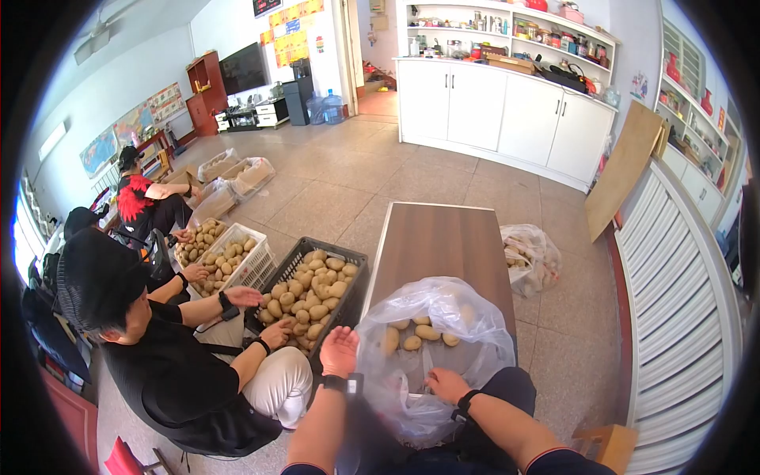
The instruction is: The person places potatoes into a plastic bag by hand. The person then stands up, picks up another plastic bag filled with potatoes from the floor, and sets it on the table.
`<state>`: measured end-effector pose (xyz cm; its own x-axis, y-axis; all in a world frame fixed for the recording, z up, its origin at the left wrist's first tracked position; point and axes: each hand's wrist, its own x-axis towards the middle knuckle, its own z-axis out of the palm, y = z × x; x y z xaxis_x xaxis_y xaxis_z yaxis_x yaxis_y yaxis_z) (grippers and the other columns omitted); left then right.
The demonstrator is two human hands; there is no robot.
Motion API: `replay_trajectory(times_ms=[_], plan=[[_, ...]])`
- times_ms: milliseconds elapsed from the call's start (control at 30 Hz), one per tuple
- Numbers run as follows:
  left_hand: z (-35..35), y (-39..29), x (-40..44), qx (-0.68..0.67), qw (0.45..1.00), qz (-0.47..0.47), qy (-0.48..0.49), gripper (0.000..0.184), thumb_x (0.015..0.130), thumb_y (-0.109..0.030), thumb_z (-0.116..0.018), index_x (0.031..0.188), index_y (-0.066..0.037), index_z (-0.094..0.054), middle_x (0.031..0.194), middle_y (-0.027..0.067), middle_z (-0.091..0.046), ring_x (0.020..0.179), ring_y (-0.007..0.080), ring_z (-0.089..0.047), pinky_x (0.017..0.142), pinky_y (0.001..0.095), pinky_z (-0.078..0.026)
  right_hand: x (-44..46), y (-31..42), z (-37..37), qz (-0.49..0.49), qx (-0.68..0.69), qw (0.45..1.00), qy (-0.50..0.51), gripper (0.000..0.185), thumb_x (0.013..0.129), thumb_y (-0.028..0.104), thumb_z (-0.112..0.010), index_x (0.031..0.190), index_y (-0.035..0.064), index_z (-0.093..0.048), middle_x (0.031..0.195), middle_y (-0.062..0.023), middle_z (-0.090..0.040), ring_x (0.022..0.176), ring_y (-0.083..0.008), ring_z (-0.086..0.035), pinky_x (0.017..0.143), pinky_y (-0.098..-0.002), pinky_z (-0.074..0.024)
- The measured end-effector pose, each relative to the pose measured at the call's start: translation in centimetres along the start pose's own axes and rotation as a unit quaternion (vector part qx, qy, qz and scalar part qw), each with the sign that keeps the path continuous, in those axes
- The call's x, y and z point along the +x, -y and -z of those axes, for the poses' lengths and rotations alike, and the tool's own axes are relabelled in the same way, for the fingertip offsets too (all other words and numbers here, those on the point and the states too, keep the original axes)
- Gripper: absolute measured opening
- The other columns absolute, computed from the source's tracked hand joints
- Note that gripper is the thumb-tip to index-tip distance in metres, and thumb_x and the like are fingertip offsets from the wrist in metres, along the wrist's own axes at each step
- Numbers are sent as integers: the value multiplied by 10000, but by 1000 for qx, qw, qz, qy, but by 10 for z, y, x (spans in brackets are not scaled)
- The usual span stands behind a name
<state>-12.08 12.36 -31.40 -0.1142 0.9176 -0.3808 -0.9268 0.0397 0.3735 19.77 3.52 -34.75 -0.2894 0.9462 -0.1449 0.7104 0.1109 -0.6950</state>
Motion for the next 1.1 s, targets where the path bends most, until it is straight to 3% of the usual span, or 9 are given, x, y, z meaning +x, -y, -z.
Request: replay_trajectory(times_ms=[167, 233, 333, 433, 567, 933, 1100], plan=[[-19, 37, -43, 94, 988, 90, 81, 198, 943, -219, -545, 1021, -42, -583, 959, 111, -650, 873, 306, -645, 783, 431, -547, 14, 8, 19, -4, -37, 998, -44, 366, 860, 292, -628, 1083, 3, -589, 1036, -219, -616, 1008, -401, -577, 871, -449, -471], [-24, 52, -52, 143, 979, 108, 97, 193, 941, -224, -546, 999, -46, -593, 944, 111, -657, 846, 298, -653, 767, 426, -549, 23, 6, 24, 32, -87, 981, -168, 447, 838, 295, -650, 1165, 8, -544, 1120, -232, -588, 1066, -401, -551, 921, -452, -456], [-24, 67, -58, 295, 937, 150, 112, 231, 963, -217, -524, 1062, -12, -561, 991, 143, -644, 826, 282, -670, 710, 397, -567, 43, 4, 36, 37, -131, 965, -223, 498, 817, 274, -669, 1216, 13, -520, 1150, -234, -588, 1102, -397, -550, 956, -469, -443], [-20, 75, -54, 358, 911, 182, 97, 216, 943, -209, -564, 1060, -27, -562, 992, 143, -640, 834, 310, -668, 726, 416, -568, 58, 11, 53, -43, -123, 980, -147, 550, 799, 263, -681, 1260, 19, -505, 1214, -235, -571, 1152, -396, -533, 979, -486, -424], [-16, 81, -48, 372, 906, 182, 88, 235, 938, -208, -580, 1077, -20, -547, 1024, 147, -623, 832, 307, -667, 707, 405, -572, 67, 8, 58, 2, -181, 963, -201, 560, 797, 256, -679, 1280, 32, -504, 1253, -227, -559, 1180, -394, -520, 992, -487, -418], [-21, 85, -47, 409, 893, 179, 59, 282, 934, -204, -573, 1142, -23, -516, 1073, 154, -599, 865, 309, -660, 725, 410, -571, 80, 0, 65, 12, -211, 972, -103, 649, 784, 245, -692, 1361, 80, -448, 1346, -193, -504, 1256, -369, -464, 1061, -460, -378], [-17, 87, -42, 411, 891, 186, 62, 270, 931, -209, -577, 1132, -38, -518, 1070, 146, -597, 861, 304, -658, 734, 423, -566, 81, -7, 56, 24, -227, 963, -142, 600, 767, 196, -695, 1316, 69, -489, 1328, -181, -518, 1239, -366, -480, 1045, -459, -391]])
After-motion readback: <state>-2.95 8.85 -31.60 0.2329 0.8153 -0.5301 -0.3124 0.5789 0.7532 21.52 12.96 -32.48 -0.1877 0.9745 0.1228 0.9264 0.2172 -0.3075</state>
